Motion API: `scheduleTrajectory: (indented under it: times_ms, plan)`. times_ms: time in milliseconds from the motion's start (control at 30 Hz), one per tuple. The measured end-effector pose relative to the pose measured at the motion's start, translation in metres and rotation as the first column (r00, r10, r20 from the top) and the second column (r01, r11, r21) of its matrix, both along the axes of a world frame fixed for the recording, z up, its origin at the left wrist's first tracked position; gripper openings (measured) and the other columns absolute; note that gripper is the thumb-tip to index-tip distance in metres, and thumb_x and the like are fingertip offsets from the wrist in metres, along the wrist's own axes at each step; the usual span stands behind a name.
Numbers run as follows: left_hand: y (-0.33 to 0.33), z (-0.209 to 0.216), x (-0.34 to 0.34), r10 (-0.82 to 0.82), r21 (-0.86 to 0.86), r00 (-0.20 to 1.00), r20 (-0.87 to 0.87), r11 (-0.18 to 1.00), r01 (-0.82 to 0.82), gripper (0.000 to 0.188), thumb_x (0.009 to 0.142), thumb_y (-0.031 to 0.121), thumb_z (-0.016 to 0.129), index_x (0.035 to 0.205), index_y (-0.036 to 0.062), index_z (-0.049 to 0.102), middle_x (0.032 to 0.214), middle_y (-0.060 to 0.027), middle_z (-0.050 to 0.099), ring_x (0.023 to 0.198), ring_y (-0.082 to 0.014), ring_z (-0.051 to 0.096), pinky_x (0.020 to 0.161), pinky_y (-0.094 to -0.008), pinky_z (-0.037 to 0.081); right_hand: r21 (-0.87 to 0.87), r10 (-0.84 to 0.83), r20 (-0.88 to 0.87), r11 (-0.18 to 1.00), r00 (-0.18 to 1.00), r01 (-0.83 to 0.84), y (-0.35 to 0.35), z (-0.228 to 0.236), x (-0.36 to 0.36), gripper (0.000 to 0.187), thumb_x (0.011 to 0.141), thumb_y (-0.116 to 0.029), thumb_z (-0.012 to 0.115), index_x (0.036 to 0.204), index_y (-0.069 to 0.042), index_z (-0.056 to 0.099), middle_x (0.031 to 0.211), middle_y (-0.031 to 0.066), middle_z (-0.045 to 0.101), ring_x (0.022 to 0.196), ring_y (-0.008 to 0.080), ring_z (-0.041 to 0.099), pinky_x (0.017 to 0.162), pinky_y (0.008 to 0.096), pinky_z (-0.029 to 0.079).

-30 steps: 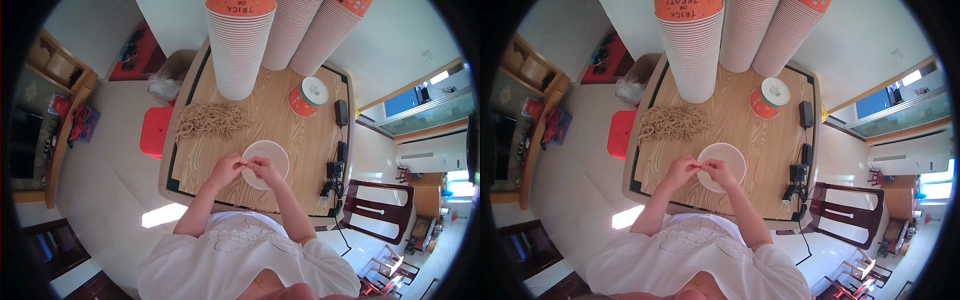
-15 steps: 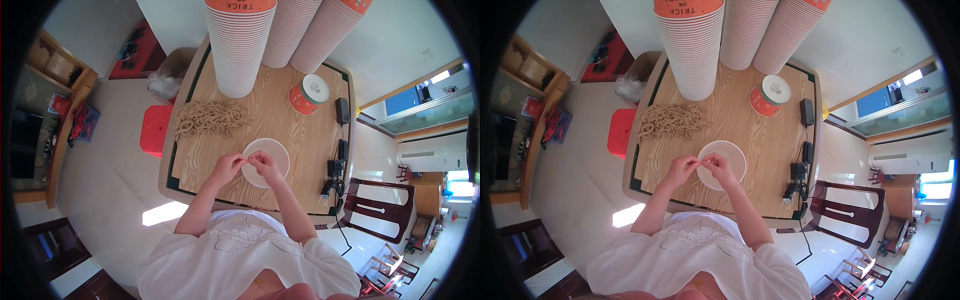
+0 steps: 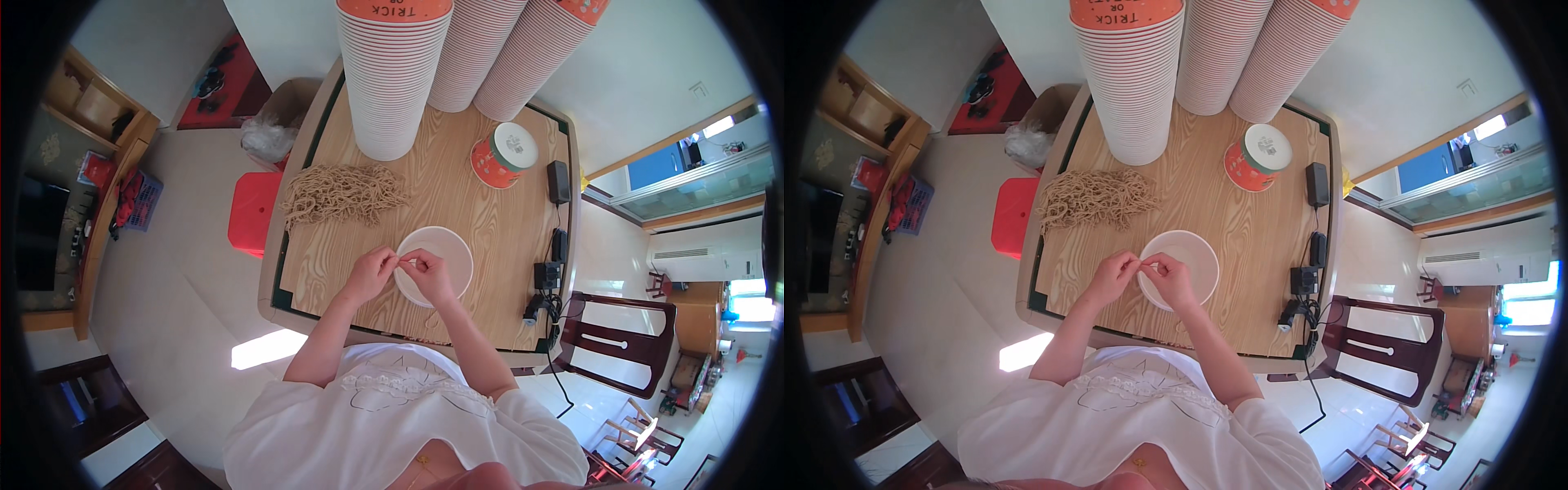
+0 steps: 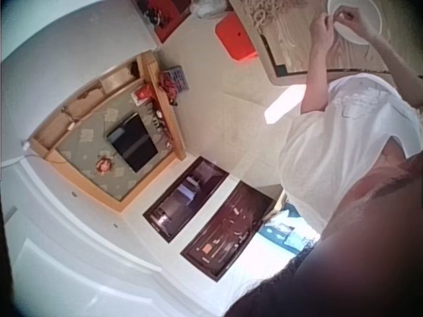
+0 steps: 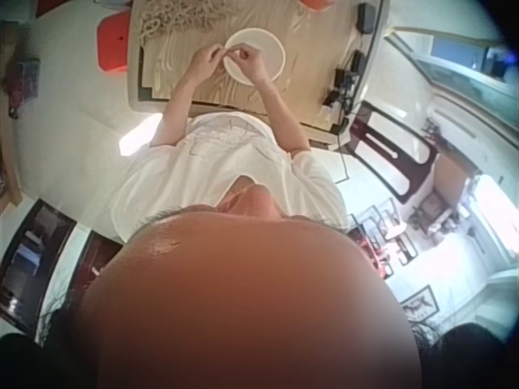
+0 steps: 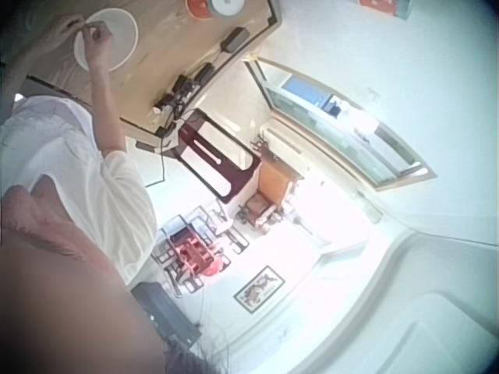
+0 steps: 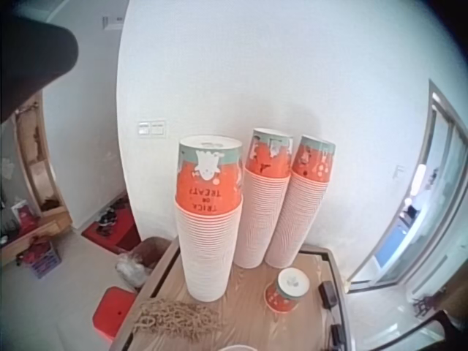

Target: Picking up thin shredded paper or excelsior strips and placing them into a white bowl.

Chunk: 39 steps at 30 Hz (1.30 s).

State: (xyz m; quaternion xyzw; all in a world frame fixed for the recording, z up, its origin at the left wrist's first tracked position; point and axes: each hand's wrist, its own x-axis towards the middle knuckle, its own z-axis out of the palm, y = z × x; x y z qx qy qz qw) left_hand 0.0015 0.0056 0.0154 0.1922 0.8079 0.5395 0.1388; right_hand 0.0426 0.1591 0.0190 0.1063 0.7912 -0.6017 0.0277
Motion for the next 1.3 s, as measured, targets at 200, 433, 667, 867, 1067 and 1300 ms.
scheduleTrajectory:
  times_ms: [200,433,667,867,1067,1300]
  plan:
    - [-0.001,-0.002,0.000,0.007,-0.050,1.000,0.006,0.999,-0.006,0.012,0.083,0.011,0.054,0.079,-0.0007,0.054,0.072,-0.0099,0.054,0.061,-0.0189,0.053,0.056,-0.0283,0.042,0.084,-0.009,-0.037,0.996,0.999,0.012,-0.004,-0.005,0.000,0.010,0.072,-0.012,0.067,0.080,-0.007,0.063,0.051,-0.0008,0.035,0.048,0.0069,0.034,0.045,0.0240,0.032]
    - [-0.004,-0.023,-0.001,0.194,-0.032,0.981,0.021,0.981,-0.193,0.010,0.078,0.007,0.060,0.085,0.0005,0.059,0.076,-0.0082,0.059,0.063,-0.0159,0.056,0.058,-0.0255,0.045,0.221,-0.015,-0.017,0.975,1.000,0.018,0.001,-0.022,-0.001,0.014,0.070,-0.017,0.067,0.078,-0.007,0.062,0.053,0.0068,0.047,0.049,0.0169,0.046,0.048,0.0310,0.039]
    - [-0.003,-0.025,0.000,0.141,-0.076,0.990,-0.010,0.987,-0.141,0.014,0.075,0.004,0.062,0.089,0.0036,0.064,0.079,-0.0094,0.060,0.065,-0.0171,0.058,0.059,-0.0257,0.046,0.293,-0.004,0.045,0.956,0.999,-0.009,0.000,-0.022,-0.003,0.015,0.070,-0.020,0.066,0.078,-0.008,0.062,0.057,0.0094,0.052,0.052,0.0220,0.051,0.051,0.0337,0.042]
    - [-0.003,-0.024,0.000,0.132,-0.072,0.991,-0.008,0.989,-0.132,0.016,0.074,0.003,0.062,0.091,0.0035,0.063,0.078,-0.0091,0.059,0.066,-0.0179,0.059,0.060,-0.0262,0.047,0.293,-0.005,0.024,0.956,1.000,-0.002,-0.003,-0.022,-0.005,0.015,0.071,-0.020,0.066,0.078,-0.008,0.062,0.057,0.0097,0.052,0.051,0.0227,0.051,0.051,0.0343,0.042]
    - [-0.002,-0.019,0.001,0.110,-0.112,0.994,0.022,0.988,-0.107,0.018,0.073,0.002,0.061,0.091,0.0036,0.063,0.080,-0.0101,0.059,0.068,-0.0198,0.060,0.062,-0.0272,0.048,0.300,-0.009,0.044,0.954,0.999,-0.004,-0.004,-0.025,-0.006,0.014,0.071,-0.020,0.065,0.078,-0.009,0.062,0.057,0.0095,0.051,0.052,0.0225,0.051,0.051,0.0343,0.041]
    - [0.000,-0.020,0.002,0.096,-0.141,0.995,-0.026,0.985,-0.098,0.015,0.073,0.004,0.060,0.088,0.0029,0.062,0.081,-0.0105,0.059,0.068,-0.0215,0.059,0.061,-0.0289,0.048,0.270,-0.013,-0.008,0.963,1.000,0.015,-0.006,-0.023,-0.006,0.014,0.072,-0.018,0.066,0.077,-0.006,0.062,0.052,0.0052,0.043,0.047,0.0143,0.041,0.047,0.0300,0.036]
